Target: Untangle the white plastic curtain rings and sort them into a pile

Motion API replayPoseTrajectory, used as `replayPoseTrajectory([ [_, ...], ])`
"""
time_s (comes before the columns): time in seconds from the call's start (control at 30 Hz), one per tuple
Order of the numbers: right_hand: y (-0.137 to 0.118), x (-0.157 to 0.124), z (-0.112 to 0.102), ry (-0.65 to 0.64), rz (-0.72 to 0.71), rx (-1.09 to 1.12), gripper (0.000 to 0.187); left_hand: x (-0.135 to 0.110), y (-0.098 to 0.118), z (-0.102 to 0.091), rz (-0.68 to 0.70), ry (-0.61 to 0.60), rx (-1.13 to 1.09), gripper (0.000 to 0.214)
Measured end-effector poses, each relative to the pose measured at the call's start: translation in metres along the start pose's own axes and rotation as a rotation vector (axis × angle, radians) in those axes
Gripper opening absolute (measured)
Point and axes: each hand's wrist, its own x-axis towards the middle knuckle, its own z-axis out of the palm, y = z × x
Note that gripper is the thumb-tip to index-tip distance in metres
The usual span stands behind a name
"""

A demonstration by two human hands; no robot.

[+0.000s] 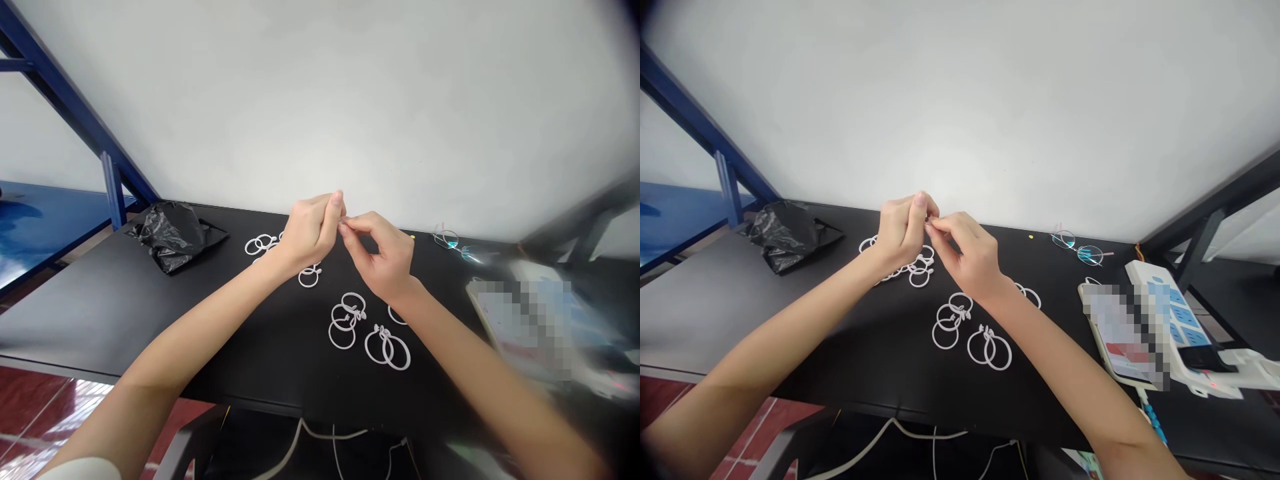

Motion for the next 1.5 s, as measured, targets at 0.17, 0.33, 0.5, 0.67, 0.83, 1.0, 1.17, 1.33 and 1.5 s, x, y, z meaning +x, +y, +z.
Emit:
replayPoseTrajectory([
  [0.17,0.005,0.0,0.002,0.021,-0.012,0.017,0.014,0.002,0.003,-0.001,-0.086,-0.048,0.006,0.051],
  [0.33,0.005,-0.001,0.004,0.035,-0.047,0.046,0.013,0.002,0.002,-0.001,-0.086,-0.04,-0.005,0.048],
  [0.5,0.008,-0.006,0.008,0.031,0.003,0.156,0.012,0.0,0.001,0.002,-0.08,-0.046,-0.013,0.05],
  [0.67,0.022,0.002,-0.001,-0.189,0.26,0.283,0.015,0.004,-0.015,0.002,-0.152,-0.231,-0.004,0.054],
  [0.83,0.04,0.014,-0.024,-0.787,0.564,0.175,0.018,0.004,-0.049,0.003,-0.122,-0.61,0.249,0.049],
  [1.0,0.042,0.005,-0.018,-1.473,0.637,-0.009,0.015,-0.008,-0.062,0.012,-0.163,-0.879,0.543,0.043],
  [1.17,0.041,-0.001,-0.004,-1.493,0.576,0.018,0.008,-0.015,-0.065,0.017,-0.19,-1.012,0.579,0.034],
  [1.33,0.044,0.006,-0.017,-1.423,0.617,-0.007,0.008,-0.009,-0.058,0.014,-0.228,-1.058,0.631,0.028],
  [1.5,0.043,0.017,-0.037,-1.327,0.627,-0.02,0.009,-0.002,-0.046,0.005,-0.26,-1.088,0.633,0.026],
])
